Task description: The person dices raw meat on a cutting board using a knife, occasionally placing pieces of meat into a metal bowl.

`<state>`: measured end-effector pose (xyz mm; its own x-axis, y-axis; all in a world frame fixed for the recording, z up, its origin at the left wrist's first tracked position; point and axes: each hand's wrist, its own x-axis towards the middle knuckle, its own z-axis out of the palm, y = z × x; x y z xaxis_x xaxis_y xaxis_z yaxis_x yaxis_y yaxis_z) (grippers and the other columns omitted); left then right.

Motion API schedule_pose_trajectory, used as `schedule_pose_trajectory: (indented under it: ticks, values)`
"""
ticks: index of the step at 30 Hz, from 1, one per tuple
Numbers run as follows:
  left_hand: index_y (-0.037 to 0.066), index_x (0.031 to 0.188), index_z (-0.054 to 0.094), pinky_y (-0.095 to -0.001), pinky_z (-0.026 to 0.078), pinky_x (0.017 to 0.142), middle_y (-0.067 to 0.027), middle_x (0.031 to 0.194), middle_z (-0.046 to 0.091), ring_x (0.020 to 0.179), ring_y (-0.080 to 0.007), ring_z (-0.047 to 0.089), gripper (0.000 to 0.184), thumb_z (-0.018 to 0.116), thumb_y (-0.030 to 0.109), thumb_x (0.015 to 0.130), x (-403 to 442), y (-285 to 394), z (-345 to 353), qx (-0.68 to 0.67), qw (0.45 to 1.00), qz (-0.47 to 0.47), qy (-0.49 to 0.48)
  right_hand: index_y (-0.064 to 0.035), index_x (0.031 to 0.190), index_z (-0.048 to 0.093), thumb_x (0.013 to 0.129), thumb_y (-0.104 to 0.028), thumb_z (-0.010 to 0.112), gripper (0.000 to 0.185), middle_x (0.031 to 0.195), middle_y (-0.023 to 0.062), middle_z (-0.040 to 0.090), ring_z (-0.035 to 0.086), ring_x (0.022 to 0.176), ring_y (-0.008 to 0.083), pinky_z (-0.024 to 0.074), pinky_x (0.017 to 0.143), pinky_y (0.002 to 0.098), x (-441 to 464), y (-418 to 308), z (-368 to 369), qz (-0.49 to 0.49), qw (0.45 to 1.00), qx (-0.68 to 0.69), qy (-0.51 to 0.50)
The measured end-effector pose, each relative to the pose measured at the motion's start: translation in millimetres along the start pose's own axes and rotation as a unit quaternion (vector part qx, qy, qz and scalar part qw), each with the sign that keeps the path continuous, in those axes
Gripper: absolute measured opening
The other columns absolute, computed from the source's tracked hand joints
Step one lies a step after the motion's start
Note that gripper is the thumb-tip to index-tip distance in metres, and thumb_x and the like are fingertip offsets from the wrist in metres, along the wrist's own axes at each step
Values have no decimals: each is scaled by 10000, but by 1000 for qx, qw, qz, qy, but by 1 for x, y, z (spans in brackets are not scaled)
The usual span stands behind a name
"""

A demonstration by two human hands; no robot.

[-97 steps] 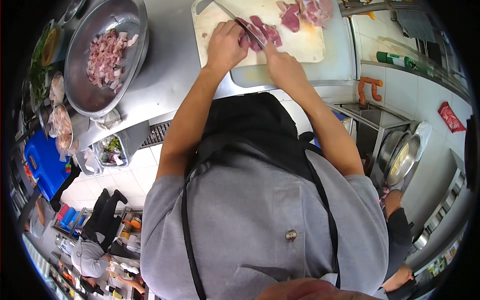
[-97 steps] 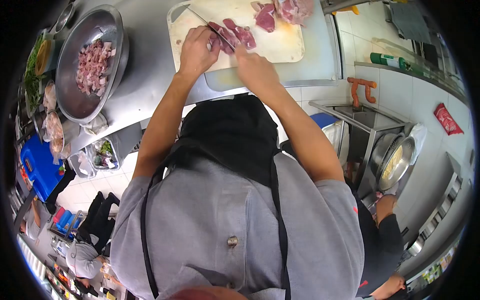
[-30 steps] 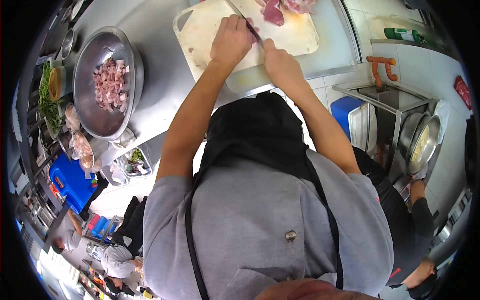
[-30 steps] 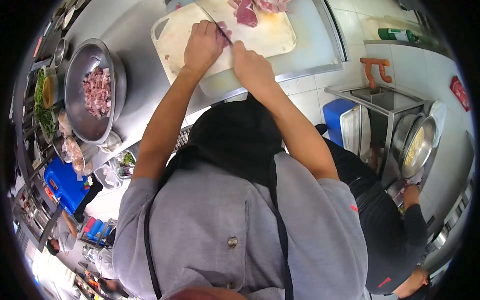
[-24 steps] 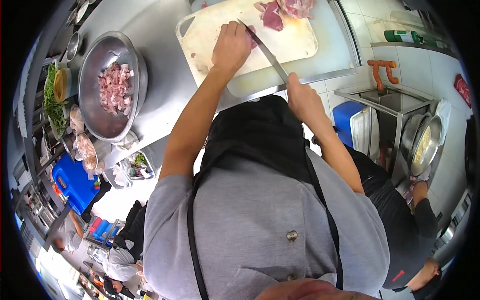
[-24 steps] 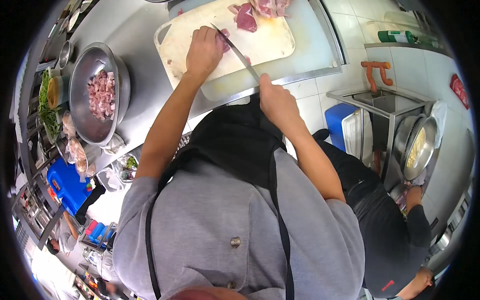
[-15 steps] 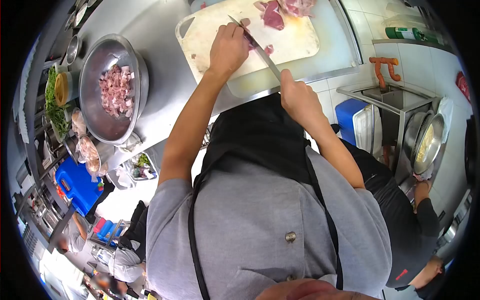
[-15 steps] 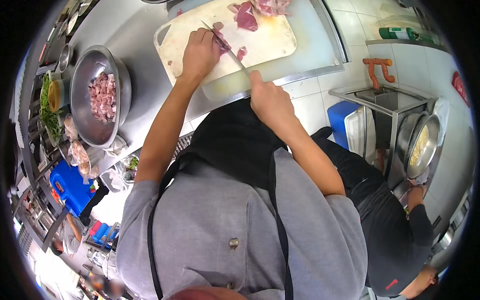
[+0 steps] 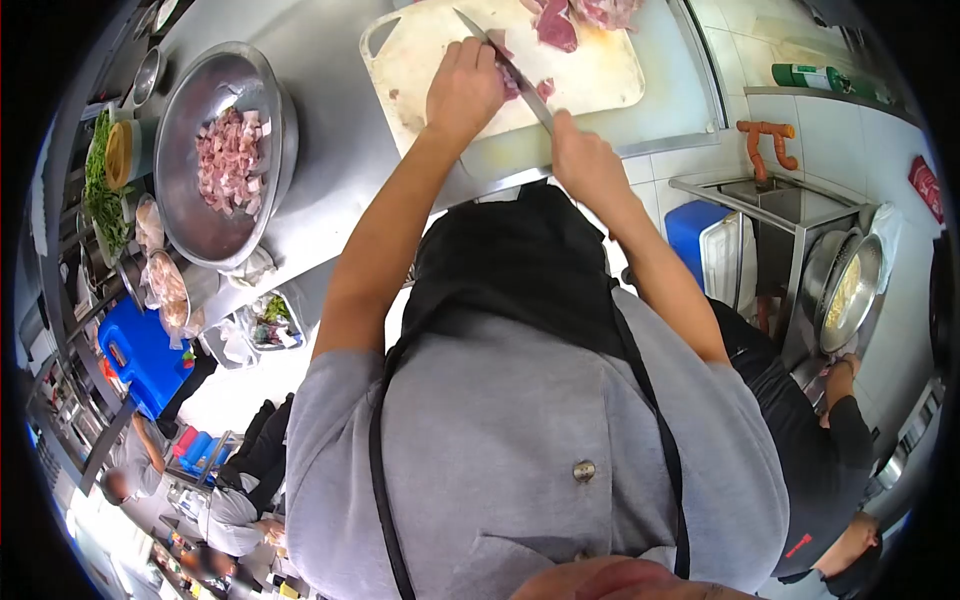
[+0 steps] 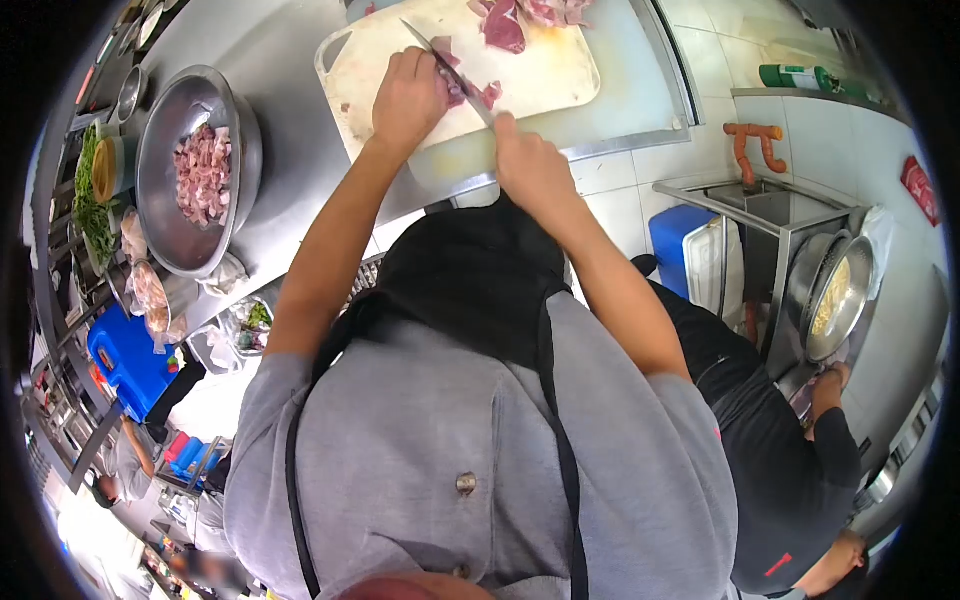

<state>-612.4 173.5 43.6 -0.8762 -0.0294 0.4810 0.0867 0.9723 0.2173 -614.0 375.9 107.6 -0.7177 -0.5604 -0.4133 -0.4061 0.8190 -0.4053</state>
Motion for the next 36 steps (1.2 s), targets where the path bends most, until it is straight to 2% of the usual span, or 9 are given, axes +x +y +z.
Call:
schedule_pose_trajectory:
  ticks: [5, 7, 10, 18, 20, 25, 27, 33, 36]
  values:
    - [-25, 980, 633, -420, 516, 841, -179, 1004, 612, 945, -365, 590, 206, 686, 96, 823, 0, 0, -8, -59, 997, -54, 21, -7, 1195, 466, 974, -121, 398, 258, 905, 311, 688, 671, 895, 526, 513, 812, 611, 24, -3, -7, -24, 998, 21, 47]
    - [-23, 1043, 636, -424, 516, 864, -174, 1047, 603, 974, -364, 579, 281, 723, 117, 816, -2, 10, -32, -151, 988, 8, 37, -6, 1179, 470, 977, -120, 394, 244, 907, 311, 688, 672, 894, 525, 512, 811, 614, 28, -6, -10, -27, 998, 26, 55]
    - [13, 1021, 621, -405, 514, 877, -134, 1051, 580, 994, -341, 560, 303, 743, 149, 779, -6, -2, -14, -93, 995, 35, 7, -6, 1162, 471, 981, -126, 399, 229, 906, 313, 686, 671, 892, 525, 508, 807, 621, 16, -4, -7, -28, 998, 24, 53]
    - [9, 1089, 632, -403, 529, 902, -137, 1095, 573, 1039, -330, 568, 365, 767, 92, 760, -8, 4, -24, -160, 985, -59, -6, -27, 1103, 445, 933, -112, 471, 192, 911, 325, 672, 660, 876, 533, 509, 772, 619, -26, 23, -17, 3, 1000, 1, 1]
    - [-3, 1125, 632, -382, 525, 895, -153, 1120, 578, 1029, -332, 588, 372, 765, 120, 800, -9, 5, -32, -325, 932, -156, 15, -25, 1086, 439, 927, -92, 472, 175, 896, 318, 672, 658, 857, 538, 509, 755, 616, -9, 12, -26, -9, 1000, 2, 29]
    - [-10, 1059, 644, -402, 528, 848, -167, 1085, 584, 1016, -335, 587, 229, 685, 77, 852, -7, -11, -20, -191, 972, -123, 55, -18, 1075, 445, 922, -77, 477, 167, 844, 320, 669, 666, 840, 530, 507, 750, 619, -22, -7, -46, -14, 999, -26, 22]
    - [-16, 917, 635, -410, 531, 794, -152, 974, 601, 896, -339, 593, 119, 664, 32, 812, -4, -7, -13, -142, 984, -82, 69, -16, 1063, 453, 915, -68, 482, 159, 812, 310, 675, 682, 821, 514, 530, 727, 604, -29, -8, -45, -15, 999, -36, -14]
    - [-1, 888, 639, -403, 536, 804, -144, 935, 613, 898, -318, 596, 160, 683, 50, 742, -6, -6, 0, -70, 994, -50, 74, -11, 1054, 465, 917, -57, 474, 145, 744, 276, 678, 697, 743, 487, 560, 656, 577, -36, -12, -32, -29, 992, -119, 26]
    - [8, 869, 635, -393, 539, 801, -140, 933, 617, 899, -311, 599, 157, 685, 57, 728, -6, -7, 0, -79, 993, -51, 70, 1, 1075, 472, 924, -64, 479, 165, 766, 286, 680, 699, 768, 486, 559, 673, 578, -24, -11, -30, -24, 993, -111, 13]
